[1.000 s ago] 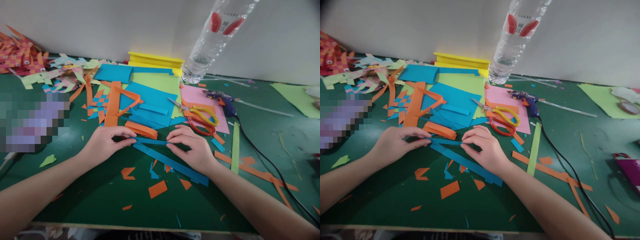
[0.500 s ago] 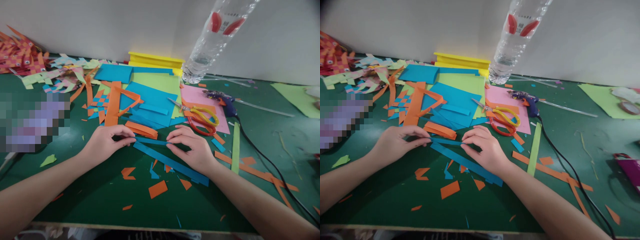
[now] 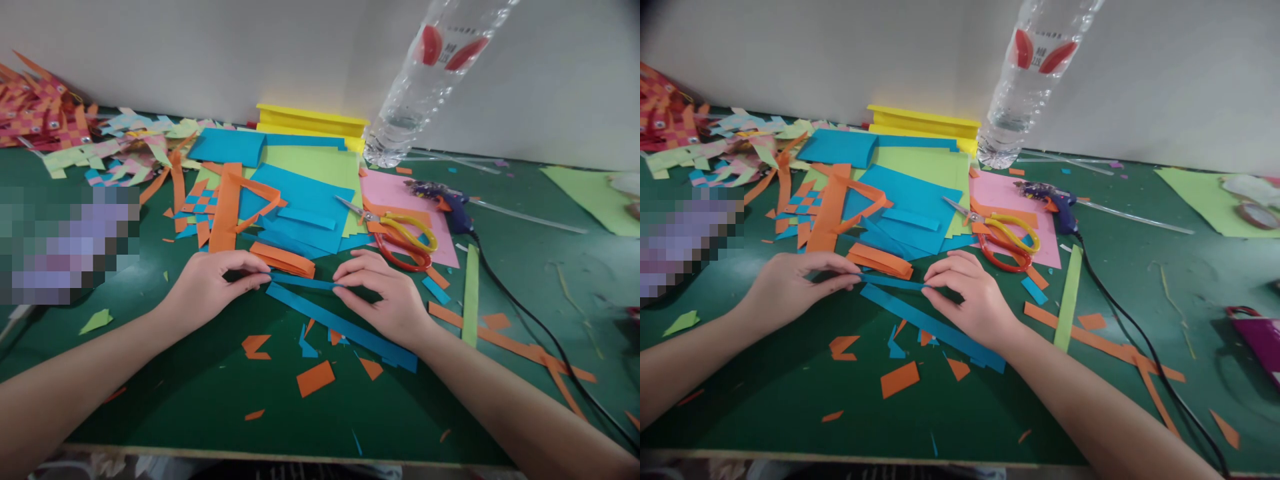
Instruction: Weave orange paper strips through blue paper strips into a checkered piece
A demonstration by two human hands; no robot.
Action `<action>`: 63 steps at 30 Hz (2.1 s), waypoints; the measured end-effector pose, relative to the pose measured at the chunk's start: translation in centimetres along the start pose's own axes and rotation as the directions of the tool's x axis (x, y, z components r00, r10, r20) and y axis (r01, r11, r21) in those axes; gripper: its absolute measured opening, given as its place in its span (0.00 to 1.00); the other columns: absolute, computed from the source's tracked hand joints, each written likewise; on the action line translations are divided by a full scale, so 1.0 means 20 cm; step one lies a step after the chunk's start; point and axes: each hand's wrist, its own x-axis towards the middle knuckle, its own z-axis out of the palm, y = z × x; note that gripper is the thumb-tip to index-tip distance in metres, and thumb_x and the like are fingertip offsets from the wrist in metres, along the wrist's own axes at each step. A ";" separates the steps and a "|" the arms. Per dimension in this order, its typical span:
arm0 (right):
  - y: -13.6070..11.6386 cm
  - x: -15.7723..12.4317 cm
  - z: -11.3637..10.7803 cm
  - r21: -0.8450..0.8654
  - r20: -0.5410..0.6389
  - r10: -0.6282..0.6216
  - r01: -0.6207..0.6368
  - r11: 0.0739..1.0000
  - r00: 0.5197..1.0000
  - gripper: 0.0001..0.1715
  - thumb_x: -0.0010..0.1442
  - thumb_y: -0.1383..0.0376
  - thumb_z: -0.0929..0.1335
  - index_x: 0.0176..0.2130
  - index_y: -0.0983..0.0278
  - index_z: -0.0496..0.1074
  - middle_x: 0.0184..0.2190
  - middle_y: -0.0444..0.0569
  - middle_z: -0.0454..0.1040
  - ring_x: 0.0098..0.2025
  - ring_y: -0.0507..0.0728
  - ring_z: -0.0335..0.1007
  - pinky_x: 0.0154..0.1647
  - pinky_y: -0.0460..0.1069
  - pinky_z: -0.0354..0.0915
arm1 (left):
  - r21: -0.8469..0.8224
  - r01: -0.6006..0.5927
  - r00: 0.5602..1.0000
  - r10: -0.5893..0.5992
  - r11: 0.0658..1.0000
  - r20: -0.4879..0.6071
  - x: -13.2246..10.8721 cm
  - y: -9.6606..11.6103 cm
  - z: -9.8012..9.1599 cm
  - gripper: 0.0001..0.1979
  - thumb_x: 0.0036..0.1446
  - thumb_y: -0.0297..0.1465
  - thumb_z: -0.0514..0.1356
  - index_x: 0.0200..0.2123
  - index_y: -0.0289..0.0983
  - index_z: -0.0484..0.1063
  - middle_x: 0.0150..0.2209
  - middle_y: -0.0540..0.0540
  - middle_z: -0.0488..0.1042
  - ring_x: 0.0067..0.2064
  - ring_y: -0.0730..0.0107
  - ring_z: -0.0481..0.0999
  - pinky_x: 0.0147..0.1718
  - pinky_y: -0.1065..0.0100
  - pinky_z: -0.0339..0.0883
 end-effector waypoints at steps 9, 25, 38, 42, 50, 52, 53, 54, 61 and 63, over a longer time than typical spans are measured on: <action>0.00 0.00 0.00 -0.007 0.013 -0.008 0.008 1.000 1.000 0.04 0.60 0.69 0.69 0.34 0.60 0.73 0.34 0.45 0.77 0.37 0.54 0.75 0.55 0.61 0.67 | 0.007 0.022 1.000 -0.022 1.000 0.007 0.00 -0.01 0.00 0.09 0.57 0.39 0.62 0.30 0.40 0.76 0.26 0.51 0.79 0.28 0.70 0.78 0.29 0.72 0.71; 0.01 -0.01 0.00 -0.012 0.022 -0.005 0.005 1.000 1.000 0.04 0.60 0.69 0.69 0.34 0.60 0.73 0.34 0.45 0.77 0.38 0.54 0.75 0.56 0.61 0.67 | -0.006 0.032 0.999 -0.031 0.999 0.024 0.01 0.00 -0.01 0.10 0.58 0.39 0.61 0.28 0.41 0.76 0.23 0.52 0.77 0.26 0.71 0.76 0.28 0.71 0.70; 0.00 0.00 0.00 -0.015 -0.001 -0.003 0.003 1.000 1.000 0.04 0.60 0.69 0.69 0.34 0.60 0.73 0.34 0.46 0.78 0.38 0.55 0.75 0.55 0.60 0.67 | 0.026 -0.033 0.999 0.033 0.999 0.028 0.01 0.00 0.00 0.09 0.58 0.38 0.61 0.30 0.40 0.75 0.27 0.52 0.78 0.27 0.71 0.77 0.28 0.73 0.70; -0.02 0.00 -0.02 -0.023 -0.016 0.018 -0.018 1.000 1.000 0.04 0.60 0.69 0.68 0.34 0.60 0.73 0.35 0.46 0.77 0.38 0.55 0.75 0.53 0.60 0.68 | 0.086 -0.093 0.996 0.092 0.992 0.021 0.01 -0.01 0.00 0.09 0.60 0.37 0.59 0.33 0.40 0.75 0.33 0.49 0.80 0.33 0.68 0.78 0.32 0.71 0.71; -0.04 0.00 -0.03 -0.041 -0.078 -0.076 0.073 0.997 0.994 0.06 0.59 0.70 0.68 0.36 0.59 0.72 0.35 0.47 0.76 0.37 0.55 0.75 0.50 0.58 0.71 | 0.167 -0.249 0.968 0.249 0.954 0.022 0.01 -0.03 0.01 0.07 0.62 0.33 0.57 0.34 0.39 0.73 0.30 0.49 0.75 0.33 0.69 0.74 0.36 0.68 0.67; -0.03 0.00 -0.02 -0.031 -0.060 -0.113 0.111 0.993 0.992 0.08 0.58 0.71 0.68 0.37 0.59 0.72 0.35 0.46 0.76 0.37 0.55 0.75 0.52 0.59 0.69 | 0.175 -0.259 0.966 0.258 0.950 0.030 0.01 -0.03 0.01 0.06 0.62 0.32 0.57 0.34 0.38 0.73 0.28 0.50 0.74 0.32 0.69 0.73 0.36 0.68 0.67; -0.03 0.00 -0.02 -0.027 -0.053 -0.128 0.127 0.992 0.990 0.08 0.58 0.72 0.68 0.37 0.59 0.72 0.35 0.46 0.76 0.37 0.54 0.75 0.53 0.60 0.69 | 0.172 -0.274 0.962 0.271 0.946 0.045 0.01 -0.03 0.02 0.06 0.62 0.32 0.57 0.34 0.38 0.73 0.27 0.50 0.74 0.32 0.69 0.72 0.37 0.67 0.66; -0.03 0.00 -0.02 -0.023 -0.049 -0.139 0.138 0.990 0.989 0.09 0.57 0.73 0.69 0.37 0.59 0.72 0.35 0.46 0.76 0.37 0.54 0.75 0.53 0.60 0.68 | 0.168 -0.299 0.954 0.294 0.939 0.051 0.01 -0.02 0.02 0.06 0.62 0.31 0.57 0.35 0.38 0.73 0.27 0.50 0.74 0.32 0.69 0.72 0.39 0.66 0.66; -0.04 0.00 -0.03 0.079 -0.137 -0.037 0.048 0.996 0.990 0.10 0.57 0.74 0.68 0.38 0.60 0.71 0.34 0.48 0.75 0.39 0.56 0.73 0.48 0.58 0.70 | 0.224 -0.322 0.947 0.314 0.920 0.069 0.01 -0.03 0.02 0.09 0.64 0.31 0.54 0.45 0.38 0.71 0.40 0.45 0.76 0.45 0.64 0.74 0.47 0.63 0.66; -0.03 -0.01 -0.04 0.140 -0.158 0.023 0.000 0.990 0.987 0.10 0.58 0.74 0.67 0.38 0.60 0.71 0.35 0.48 0.74 0.39 0.56 0.73 0.47 0.57 0.71 | 0.232 -0.318 0.948 0.307 0.919 0.082 0.01 -0.03 0.02 0.11 0.65 0.31 0.53 0.48 0.38 0.70 0.46 0.44 0.75 0.49 0.62 0.73 0.50 0.62 0.66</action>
